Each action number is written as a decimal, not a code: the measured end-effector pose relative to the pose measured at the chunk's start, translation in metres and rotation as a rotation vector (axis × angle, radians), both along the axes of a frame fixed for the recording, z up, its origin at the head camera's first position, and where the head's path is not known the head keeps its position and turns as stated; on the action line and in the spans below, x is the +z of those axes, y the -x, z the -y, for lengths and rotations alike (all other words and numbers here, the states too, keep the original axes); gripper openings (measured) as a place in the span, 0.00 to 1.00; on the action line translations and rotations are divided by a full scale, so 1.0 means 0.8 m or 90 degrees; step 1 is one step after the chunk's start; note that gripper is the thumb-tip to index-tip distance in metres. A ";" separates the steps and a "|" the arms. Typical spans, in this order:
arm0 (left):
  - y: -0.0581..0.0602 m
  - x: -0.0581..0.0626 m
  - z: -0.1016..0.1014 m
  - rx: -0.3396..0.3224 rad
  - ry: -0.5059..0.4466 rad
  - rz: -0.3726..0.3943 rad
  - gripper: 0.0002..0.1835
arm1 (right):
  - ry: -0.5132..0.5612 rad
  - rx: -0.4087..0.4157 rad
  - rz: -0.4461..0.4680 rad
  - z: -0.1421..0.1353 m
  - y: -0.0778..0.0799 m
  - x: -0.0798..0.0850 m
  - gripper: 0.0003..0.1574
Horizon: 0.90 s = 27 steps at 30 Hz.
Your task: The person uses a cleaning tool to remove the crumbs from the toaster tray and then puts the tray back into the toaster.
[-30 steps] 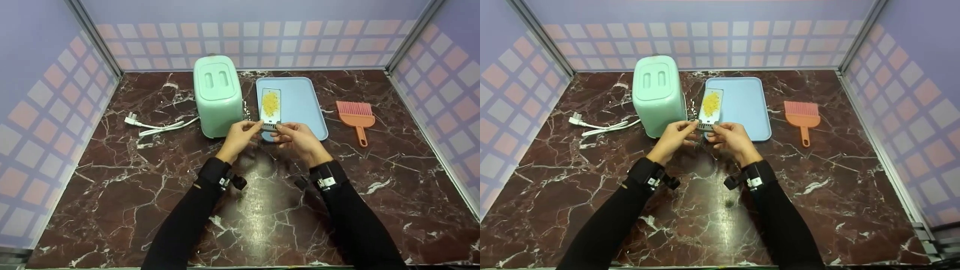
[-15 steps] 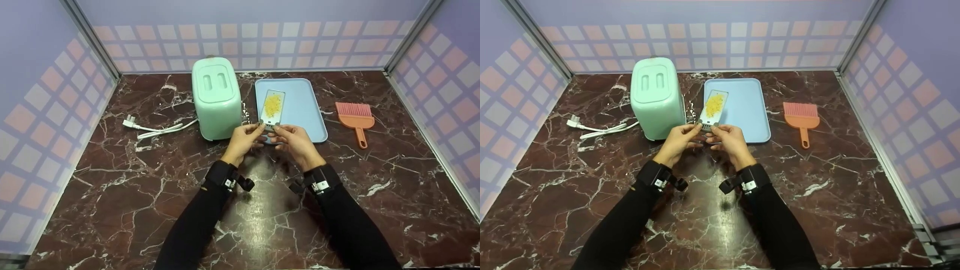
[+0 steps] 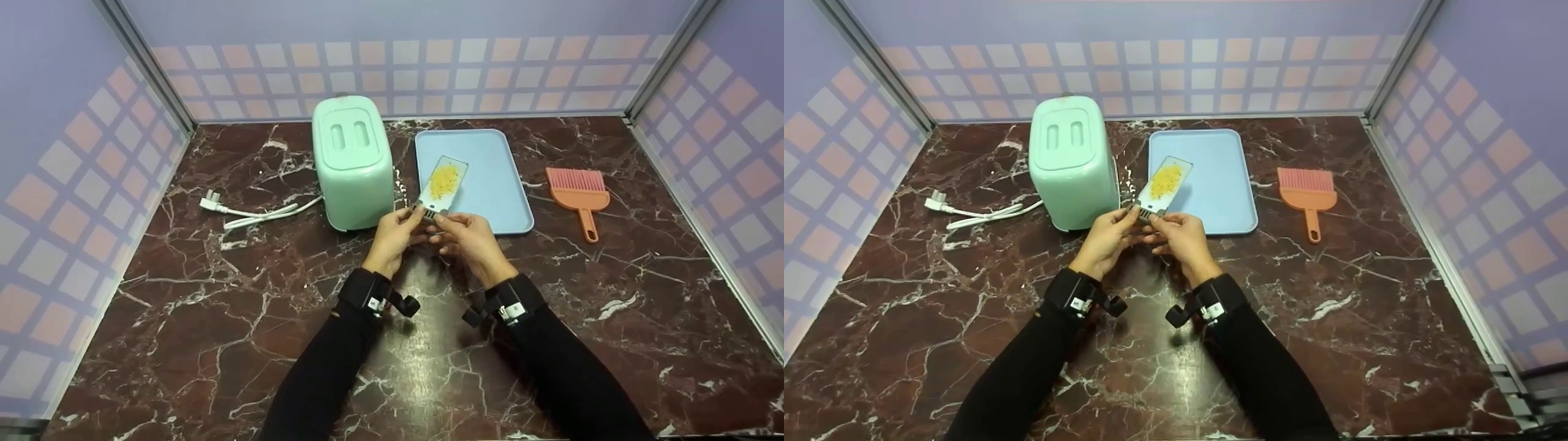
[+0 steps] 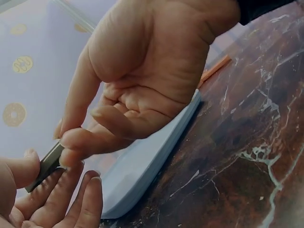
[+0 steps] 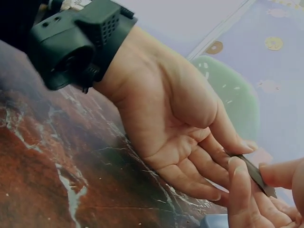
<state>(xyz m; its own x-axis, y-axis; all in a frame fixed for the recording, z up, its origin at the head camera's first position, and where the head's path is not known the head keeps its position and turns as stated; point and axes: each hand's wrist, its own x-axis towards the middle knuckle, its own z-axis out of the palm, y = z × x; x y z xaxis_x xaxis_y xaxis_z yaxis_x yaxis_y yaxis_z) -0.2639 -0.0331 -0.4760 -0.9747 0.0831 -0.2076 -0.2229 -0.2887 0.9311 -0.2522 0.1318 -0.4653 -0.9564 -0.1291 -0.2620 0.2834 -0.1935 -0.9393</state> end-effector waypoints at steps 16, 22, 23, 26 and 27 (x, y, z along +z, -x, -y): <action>0.003 0.004 0.004 0.039 -0.043 -0.008 0.18 | -0.160 0.073 -0.027 -0.029 0.003 0.029 0.28; 0.002 0.005 0.005 0.018 -0.054 -0.001 0.18 | -0.267 0.031 -0.069 -0.088 0.015 0.047 0.29; 0.002 0.005 0.005 0.014 -0.059 0.001 0.17 | -0.293 0.022 -0.081 -0.100 0.018 0.050 0.29; 0.000 0.006 0.006 0.001 -0.070 0.006 0.17 | -0.388 -0.017 -0.113 -0.137 0.027 0.059 0.29; -0.001 0.006 0.006 -0.004 -0.071 0.007 0.16 | -0.425 -0.029 -0.124 -0.149 0.031 0.062 0.29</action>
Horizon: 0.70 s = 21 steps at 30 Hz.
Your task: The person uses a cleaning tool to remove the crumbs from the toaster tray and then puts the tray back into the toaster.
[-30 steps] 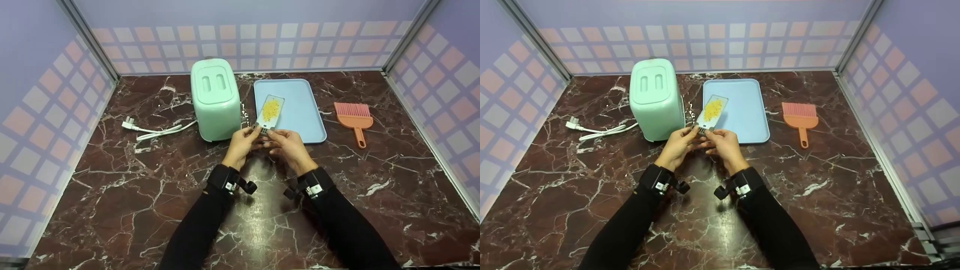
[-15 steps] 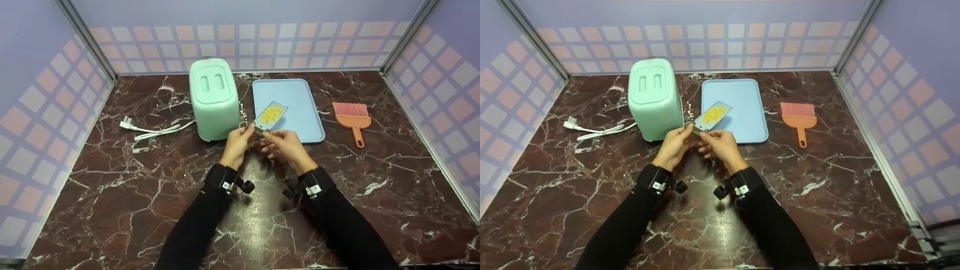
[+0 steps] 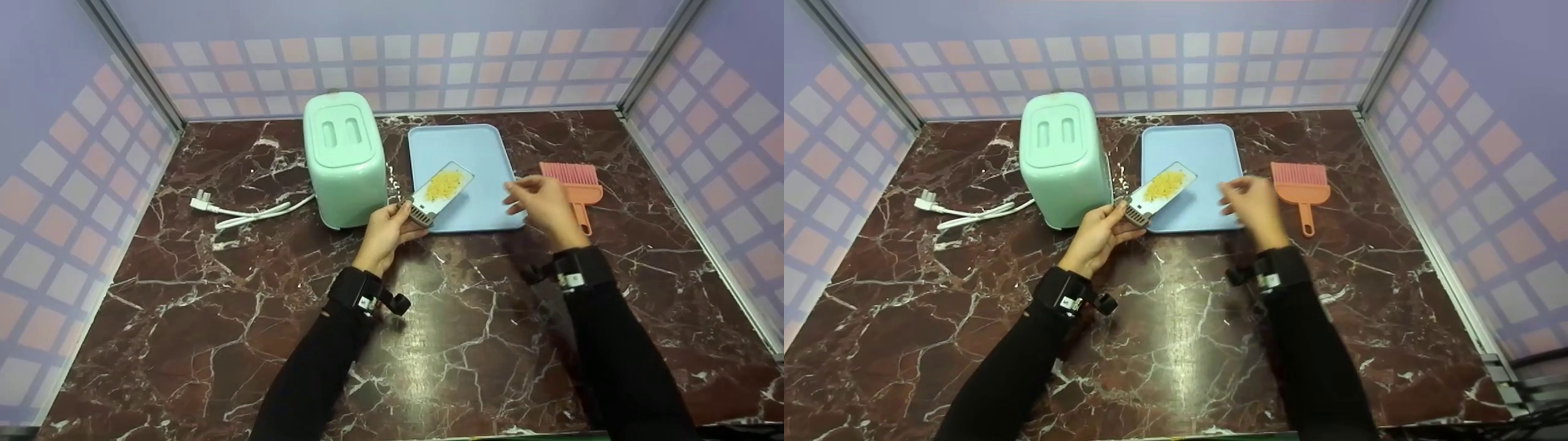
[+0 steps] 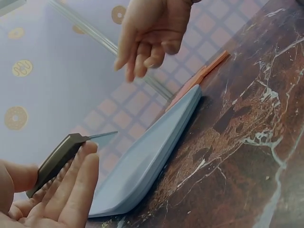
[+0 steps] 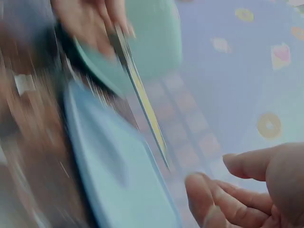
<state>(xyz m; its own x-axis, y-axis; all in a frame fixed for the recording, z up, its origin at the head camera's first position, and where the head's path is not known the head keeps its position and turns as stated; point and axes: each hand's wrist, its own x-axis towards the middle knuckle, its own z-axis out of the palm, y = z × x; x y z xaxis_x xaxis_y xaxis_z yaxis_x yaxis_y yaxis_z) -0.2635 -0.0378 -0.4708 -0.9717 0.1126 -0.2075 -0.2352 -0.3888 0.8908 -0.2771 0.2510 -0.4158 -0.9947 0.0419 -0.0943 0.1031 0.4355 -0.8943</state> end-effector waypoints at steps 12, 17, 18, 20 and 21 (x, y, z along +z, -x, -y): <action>-0.002 0.002 0.006 -0.015 -0.008 0.004 0.19 | -0.358 -0.027 0.071 -0.110 0.041 0.007 0.32; -0.001 0.006 0.008 -0.013 -0.011 -0.003 0.19 | -0.433 -0.039 0.081 -0.131 0.042 0.000 0.29; -0.001 0.006 0.009 -0.013 -0.011 -0.006 0.19 | -0.448 -0.047 0.088 -0.133 0.042 -0.001 0.29; -0.001 0.006 0.010 -0.015 -0.012 -0.008 0.19 | -0.475 -0.058 0.100 -0.137 0.042 -0.006 0.31; -0.002 0.005 0.010 -0.016 -0.013 -0.009 0.19 | -0.483 -0.063 0.106 -0.139 0.042 -0.009 0.33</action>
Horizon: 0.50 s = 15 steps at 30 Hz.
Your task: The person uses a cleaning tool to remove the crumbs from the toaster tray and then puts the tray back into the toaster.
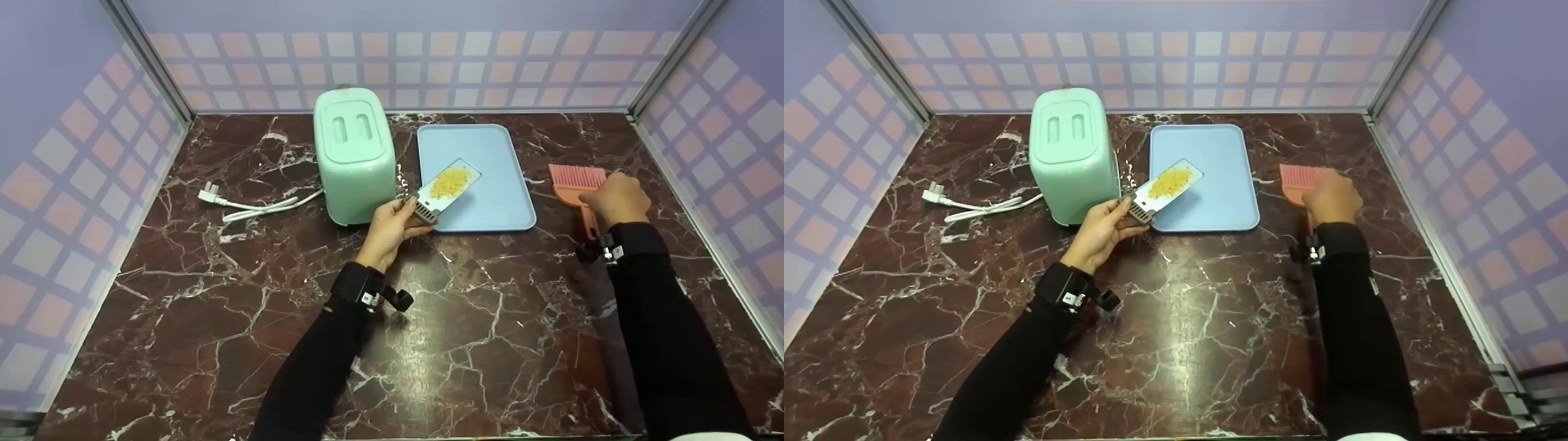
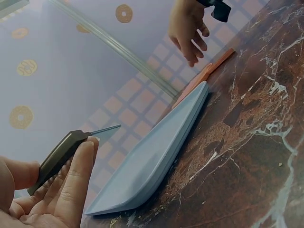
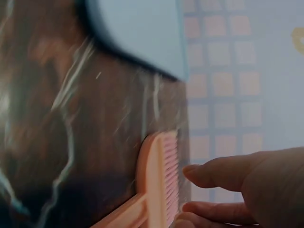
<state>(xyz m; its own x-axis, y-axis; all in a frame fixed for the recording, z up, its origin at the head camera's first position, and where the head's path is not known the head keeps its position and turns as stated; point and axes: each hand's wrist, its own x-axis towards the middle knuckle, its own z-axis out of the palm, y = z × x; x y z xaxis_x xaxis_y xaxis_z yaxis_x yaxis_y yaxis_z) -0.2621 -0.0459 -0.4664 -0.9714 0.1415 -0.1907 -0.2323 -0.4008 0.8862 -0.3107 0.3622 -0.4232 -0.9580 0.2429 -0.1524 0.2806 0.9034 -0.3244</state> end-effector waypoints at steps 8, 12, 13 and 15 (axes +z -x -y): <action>0.001 -0.002 -0.001 -0.003 -0.001 0.001 0.19 | -0.012 -0.014 0.000 -0.010 -0.004 -0.033 0.32; 0.000 -0.002 -0.001 -0.004 0.005 0.004 0.19 | -0.017 -0.014 -0.018 -0.009 -0.003 -0.040 0.29; 0.000 -0.002 -0.001 -0.004 0.005 0.004 0.19 | -0.020 -0.014 -0.023 -0.009 -0.003 -0.041 0.29; 0.001 -0.002 -0.002 -0.005 0.005 0.005 0.19 | -0.029 -0.012 -0.032 -0.009 -0.003 -0.042 0.26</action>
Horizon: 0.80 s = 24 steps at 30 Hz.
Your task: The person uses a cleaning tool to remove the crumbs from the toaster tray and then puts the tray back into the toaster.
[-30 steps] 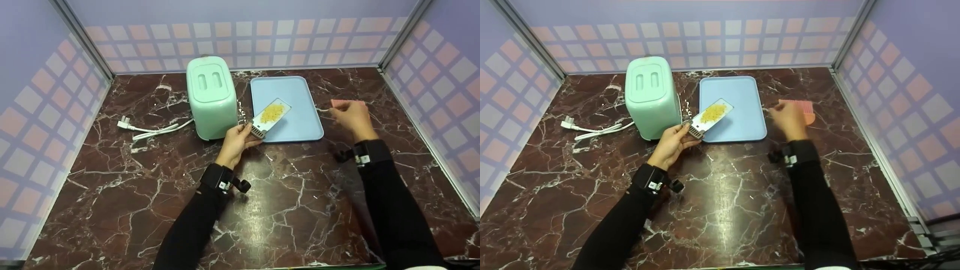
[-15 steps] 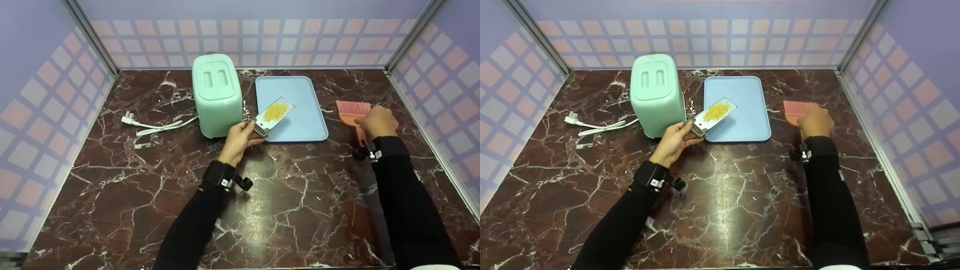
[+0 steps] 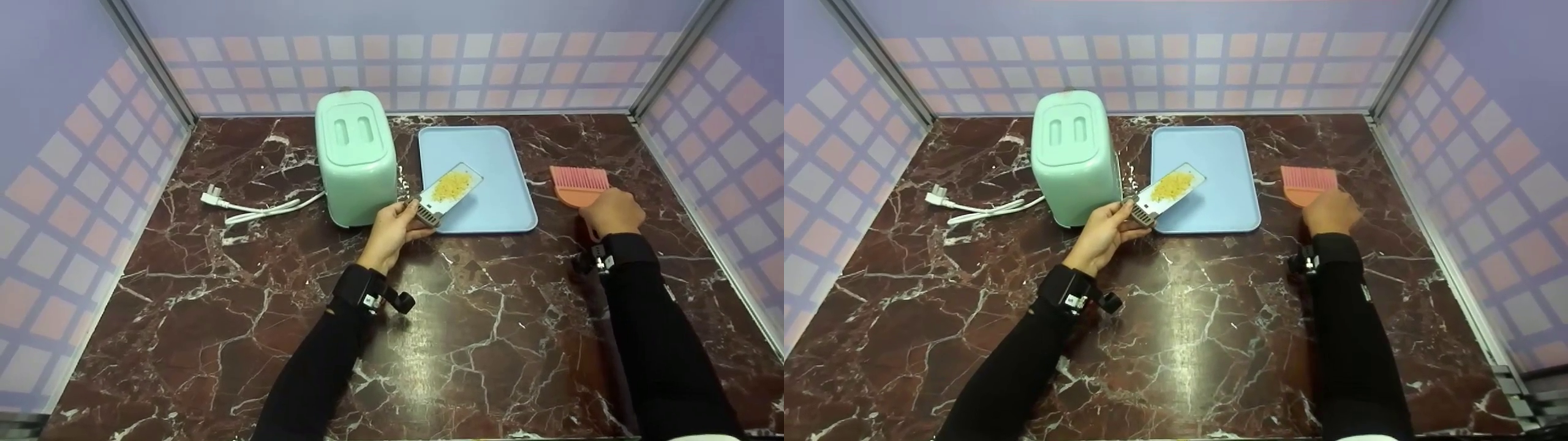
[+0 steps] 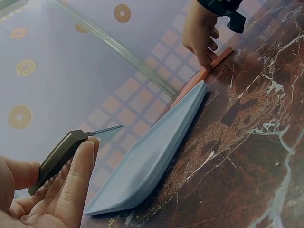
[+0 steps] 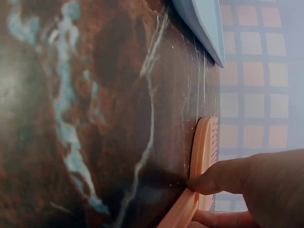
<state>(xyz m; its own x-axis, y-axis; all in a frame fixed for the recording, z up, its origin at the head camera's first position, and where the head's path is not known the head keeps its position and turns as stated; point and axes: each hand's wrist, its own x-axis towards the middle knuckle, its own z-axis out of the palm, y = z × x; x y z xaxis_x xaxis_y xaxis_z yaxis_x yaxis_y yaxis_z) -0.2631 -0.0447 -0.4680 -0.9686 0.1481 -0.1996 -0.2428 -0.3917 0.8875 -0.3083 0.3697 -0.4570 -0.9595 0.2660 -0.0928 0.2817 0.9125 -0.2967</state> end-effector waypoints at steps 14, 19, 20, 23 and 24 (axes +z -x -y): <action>-0.002 0.002 0.001 0.000 0.001 -0.003 0.19 | -0.040 -0.003 -0.050 0.016 -0.007 0.006 0.25; -0.003 0.001 0.001 0.005 -0.001 -0.004 0.19 | 0.001 -0.029 -0.122 0.020 -0.013 0.009 0.22; -0.003 0.001 0.001 0.006 -0.002 -0.005 0.19 | 0.013 -0.037 -0.143 0.021 -0.015 0.009 0.21; -0.003 0.001 0.001 0.008 -0.005 -0.005 0.19 | 0.062 -0.066 -0.212 0.024 -0.018 0.010 0.17; -0.003 0.001 0.001 0.008 -0.005 -0.005 0.19 | 0.082 -0.080 -0.235 0.025 -0.019 0.010 0.17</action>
